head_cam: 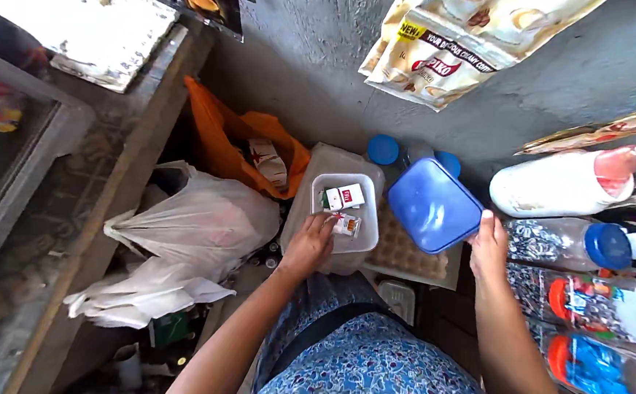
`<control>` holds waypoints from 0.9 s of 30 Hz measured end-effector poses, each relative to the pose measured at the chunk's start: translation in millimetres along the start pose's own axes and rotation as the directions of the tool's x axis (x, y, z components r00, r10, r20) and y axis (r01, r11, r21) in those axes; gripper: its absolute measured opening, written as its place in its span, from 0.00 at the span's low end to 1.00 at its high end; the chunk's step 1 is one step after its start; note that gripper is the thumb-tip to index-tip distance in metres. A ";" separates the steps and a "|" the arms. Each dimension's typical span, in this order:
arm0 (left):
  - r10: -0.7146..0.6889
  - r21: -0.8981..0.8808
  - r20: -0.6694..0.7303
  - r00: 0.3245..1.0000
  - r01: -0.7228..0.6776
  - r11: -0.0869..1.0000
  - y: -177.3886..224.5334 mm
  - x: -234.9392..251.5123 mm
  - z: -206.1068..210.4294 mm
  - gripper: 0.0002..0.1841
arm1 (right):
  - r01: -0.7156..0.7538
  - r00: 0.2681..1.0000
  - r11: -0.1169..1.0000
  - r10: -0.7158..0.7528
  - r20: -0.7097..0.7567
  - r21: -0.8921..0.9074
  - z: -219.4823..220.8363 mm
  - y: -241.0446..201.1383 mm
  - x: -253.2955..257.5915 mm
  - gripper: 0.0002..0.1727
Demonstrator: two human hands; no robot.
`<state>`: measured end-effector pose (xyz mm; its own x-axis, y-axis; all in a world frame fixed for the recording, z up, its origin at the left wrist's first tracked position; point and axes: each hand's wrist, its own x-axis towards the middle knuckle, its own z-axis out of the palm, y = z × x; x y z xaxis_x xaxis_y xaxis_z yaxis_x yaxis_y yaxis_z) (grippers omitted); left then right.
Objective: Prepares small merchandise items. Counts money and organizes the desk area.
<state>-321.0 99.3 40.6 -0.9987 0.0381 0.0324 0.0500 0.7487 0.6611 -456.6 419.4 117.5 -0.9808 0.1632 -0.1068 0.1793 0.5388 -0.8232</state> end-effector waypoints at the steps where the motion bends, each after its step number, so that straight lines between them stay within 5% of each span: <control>1: -0.034 -0.006 0.019 0.999 0.034 0.999 -2.4 15.3 5.4 0.19 | -0.115 0.993 0.990 0.115 0.002 0.084 -2.0 21.9 -0.3 0.29; 5: -0.175 0.086 0.136 0.975 0.164 0.983 -14.3 70.5 26.9 0.33 | -0.420 0.907 0.906 0.419 0.036 0.042 -9.6 106.7 -2.9 0.30; 7: -0.245 0.160 0.196 0.950 0.216 0.963 -13.5 88.2 28.8 0.35 | -0.410 0.912 0.911 0.411 -0.009 0.045 -5.1 109.6 -1.3 0.28; 11: -0.121 0.045 0.168 0.978 0.115 0.992 -8.6 75.9 19.1 0.30 | 0.051 0.998 0.999 -0.052 0.041 0.008 18.0 60.5 6.0 0.22; 15: -0.050 0.003 0.322 0.946 0.051 0.999 -1.6 36.8 4.9 0.30 | 0.519 0.797 0.849 -0.439 0.414 -0.097 70.5 -0.2 18.6 0.17; 18: -0.023 0.015 0.221 0.975 0.020 1.000 2.2 15.6 4.4 0.29 | 0.737 0.528 0.669 -0.476 0.703 -0.100 137.9 -17.6 21.8 0.13; 21: -0.043 -0.030 -0.002 0.999 0.043 0.999 9.0 -9.6 7.2 0.21 | 0.839 0.319 0.527 -0.274 0.907 -0.136 192.5 -27.9 22.5 0.14; 27: -0.166 -0.201 -0.188 0.968 0.127 0.971 20.8 -62.2 9.1 0.18 | 0.870 0.369 0.396 -0.130 0.920 -0.293 223.8 -44.1 7.8 0.25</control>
<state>-257.8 118.6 45.5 -0.9752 -0.2120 0.0629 -0.0789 0.5992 0.7967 -489.4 211.9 28.3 -0.4557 -0.7705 -0.4458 -0.7603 0.5973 -0.2553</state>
